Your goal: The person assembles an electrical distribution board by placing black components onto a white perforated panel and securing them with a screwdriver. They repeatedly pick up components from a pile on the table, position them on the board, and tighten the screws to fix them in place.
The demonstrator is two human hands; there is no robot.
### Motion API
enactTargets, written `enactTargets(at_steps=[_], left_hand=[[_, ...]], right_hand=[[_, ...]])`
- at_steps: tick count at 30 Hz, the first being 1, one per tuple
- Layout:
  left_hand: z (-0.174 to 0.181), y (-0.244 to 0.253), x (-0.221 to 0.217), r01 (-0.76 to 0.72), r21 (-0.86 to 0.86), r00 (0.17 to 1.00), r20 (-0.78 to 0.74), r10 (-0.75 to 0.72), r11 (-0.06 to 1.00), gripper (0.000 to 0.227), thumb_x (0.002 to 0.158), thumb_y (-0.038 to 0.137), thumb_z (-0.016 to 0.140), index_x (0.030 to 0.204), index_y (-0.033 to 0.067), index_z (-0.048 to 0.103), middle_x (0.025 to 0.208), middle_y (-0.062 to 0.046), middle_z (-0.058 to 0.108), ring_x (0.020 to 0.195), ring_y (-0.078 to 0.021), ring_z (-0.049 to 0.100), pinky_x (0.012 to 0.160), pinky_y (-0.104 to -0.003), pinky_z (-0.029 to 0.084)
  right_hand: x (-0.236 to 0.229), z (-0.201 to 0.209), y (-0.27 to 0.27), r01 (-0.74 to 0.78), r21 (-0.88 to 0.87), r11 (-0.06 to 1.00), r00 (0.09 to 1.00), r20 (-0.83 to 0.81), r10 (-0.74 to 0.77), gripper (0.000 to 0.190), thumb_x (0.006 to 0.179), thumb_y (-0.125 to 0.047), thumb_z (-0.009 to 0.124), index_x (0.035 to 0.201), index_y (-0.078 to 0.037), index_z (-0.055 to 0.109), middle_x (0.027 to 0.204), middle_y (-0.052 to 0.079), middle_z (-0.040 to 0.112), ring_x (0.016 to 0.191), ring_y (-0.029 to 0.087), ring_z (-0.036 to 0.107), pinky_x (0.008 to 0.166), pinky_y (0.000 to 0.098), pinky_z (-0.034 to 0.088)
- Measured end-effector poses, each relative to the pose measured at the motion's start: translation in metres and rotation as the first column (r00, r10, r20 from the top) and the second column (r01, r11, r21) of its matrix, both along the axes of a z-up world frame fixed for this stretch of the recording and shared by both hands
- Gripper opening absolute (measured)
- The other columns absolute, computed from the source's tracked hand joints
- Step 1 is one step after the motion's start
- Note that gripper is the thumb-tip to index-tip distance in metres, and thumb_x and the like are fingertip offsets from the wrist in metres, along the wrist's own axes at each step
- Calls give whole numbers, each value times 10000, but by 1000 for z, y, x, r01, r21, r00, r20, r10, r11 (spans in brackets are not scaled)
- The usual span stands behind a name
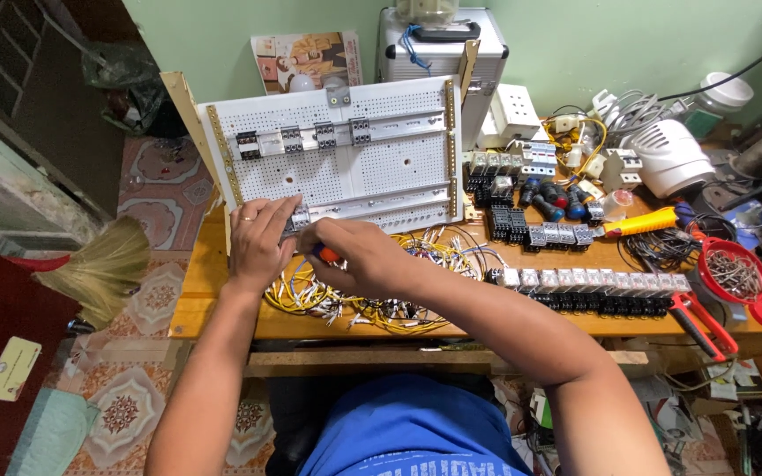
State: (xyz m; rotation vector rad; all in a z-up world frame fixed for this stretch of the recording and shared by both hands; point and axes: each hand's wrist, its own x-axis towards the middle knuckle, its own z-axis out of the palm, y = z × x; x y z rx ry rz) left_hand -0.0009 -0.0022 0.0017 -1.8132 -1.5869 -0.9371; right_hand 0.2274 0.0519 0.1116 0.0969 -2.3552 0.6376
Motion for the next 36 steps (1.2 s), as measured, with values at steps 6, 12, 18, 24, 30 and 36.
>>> enactTargets(at_steps=[6,12,18,24,30,36], left_hand=[[-5,-2,0,-5,20,1000,-17,5,1000,598,836,274,766,1409,171,628,1191,-39,689,1075,-247,573,942,-412,428],[-13,1,-3,-6,27,999,50,4,1000,772,773,220,839,1484,124,554,1199,-73,701,1068,-266,596,956,-429,447],[-5,-5,-2,43,-8,987,155,-41,999,877,746,128,852,1532,60,469,1215,-136,694,1091,-314,611,969,-470,454],[4,-4,1,62,68,989,132,-71,996,817,770,199,882,1486,35,524,1170,-131,688,1037,-308,634,919,-445,465],[2,-2,2,87,89,991,92,-96,992,772,767,211,894,1440,0,581,1160,-155,675,1018,-333,636,928,-449,460],[2,-4,4,76,97,991,102,-86,992,705,875,331,860,1429,-11,588,1113,-170,686,965,-367,642,866,-470,442]], right_hand=[[-11,8,8,126,293,948,988,-127,-91,89,983,-169,611,1020,-90,596,730,64,582,699,273,617,624,374,527],[-27,14,14,139,368,919,878,383,-286,192,1032,-133,583,1176,-15,536,1125,212,564,673,359,708,579,462,610],[-44,7,28,107,439,892,844,434,-315,337,1012,-230,641,1185,49,562,1254,245,549,697,436,747,585,513,630],[-51,-3,42,106,526,844,883,340,-324,252,954,-173,696,1100,9,601,1081,190,652,730,408,760,571,481,622],[-46,-9,36,205,460,864,889,282,-361,292,907,-157,708,1093,13,559,1088,211,647,754,448,745,600,546,611],[-52,-14,73,265,280,923,905,257,-338,387,964,-164,639,1292,-7,507,1246,239,609,823,516,730,649,592,611]])
